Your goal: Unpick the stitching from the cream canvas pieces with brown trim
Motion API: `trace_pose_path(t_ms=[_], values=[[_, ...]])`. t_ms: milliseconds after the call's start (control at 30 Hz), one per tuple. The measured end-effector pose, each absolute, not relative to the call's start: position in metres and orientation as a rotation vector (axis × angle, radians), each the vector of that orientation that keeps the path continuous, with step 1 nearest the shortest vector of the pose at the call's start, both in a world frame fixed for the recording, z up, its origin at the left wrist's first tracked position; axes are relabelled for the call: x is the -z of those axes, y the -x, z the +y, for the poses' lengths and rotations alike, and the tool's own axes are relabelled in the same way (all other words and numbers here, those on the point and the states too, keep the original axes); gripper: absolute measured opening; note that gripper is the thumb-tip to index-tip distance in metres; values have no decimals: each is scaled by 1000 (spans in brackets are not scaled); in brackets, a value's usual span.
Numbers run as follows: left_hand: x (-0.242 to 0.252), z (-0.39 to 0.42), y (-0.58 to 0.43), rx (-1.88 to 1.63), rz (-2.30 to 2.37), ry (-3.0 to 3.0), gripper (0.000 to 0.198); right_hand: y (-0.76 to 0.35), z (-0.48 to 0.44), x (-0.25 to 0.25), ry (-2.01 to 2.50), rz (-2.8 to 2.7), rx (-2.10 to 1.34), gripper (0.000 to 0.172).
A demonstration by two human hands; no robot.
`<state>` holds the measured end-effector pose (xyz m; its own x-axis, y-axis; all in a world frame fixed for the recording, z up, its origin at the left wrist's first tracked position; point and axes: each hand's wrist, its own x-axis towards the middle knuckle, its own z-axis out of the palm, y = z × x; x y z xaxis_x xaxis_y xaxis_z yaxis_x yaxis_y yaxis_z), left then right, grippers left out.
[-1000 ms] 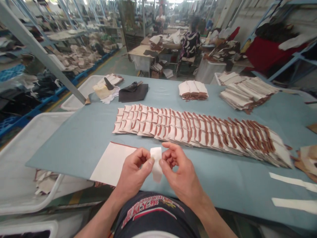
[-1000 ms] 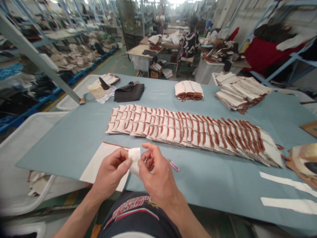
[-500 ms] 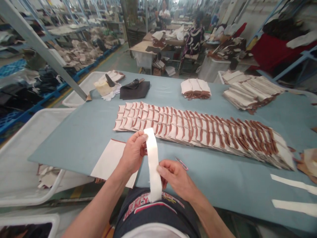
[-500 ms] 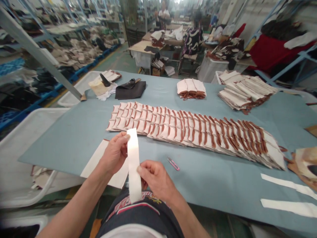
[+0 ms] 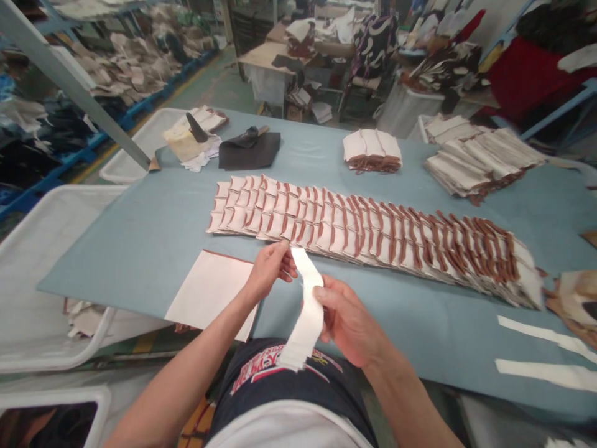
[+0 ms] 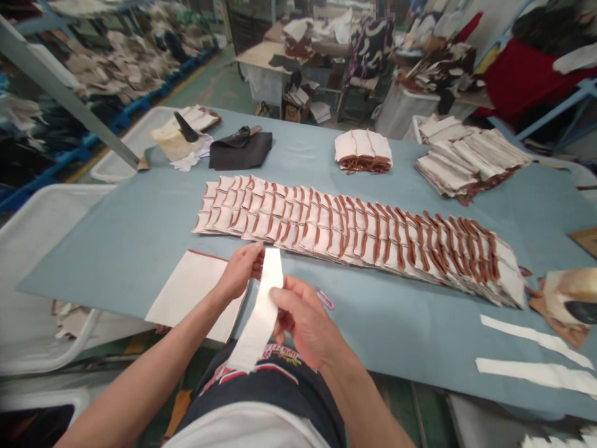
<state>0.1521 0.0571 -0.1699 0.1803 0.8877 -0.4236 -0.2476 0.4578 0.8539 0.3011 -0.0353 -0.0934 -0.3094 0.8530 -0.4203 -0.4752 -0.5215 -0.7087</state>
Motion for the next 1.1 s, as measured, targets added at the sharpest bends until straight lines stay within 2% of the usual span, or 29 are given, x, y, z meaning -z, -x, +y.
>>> trace_pose_path(t_ms=[133,233,300,500,800,967,1100], values=[[176,43,-146,-762,1087,-749,60,-304,-25,90,1054,-595,-1843,40],[158,23,-143,-666,984,-722,77,-308,-15,97,1142,-648,-1717,39],[141,10,-139,-591,885,-742,81,-311,-8,104,1205,-665,-1634,38],[106,-3,-129,-503,833,-935,55,-317,4,121,1295,-687,-1589,39],[101,-3,-134,-565,870,-890,52,-317,7,140,1488,-903,-1567,36],[98,-5,-138,-596,929,-946,45,-338,-1,134,1696,-1095,-1230,26],[101,-5,-142,-627,977,-1083,33,-337,-17,117,1541,-1522,-935,34]])
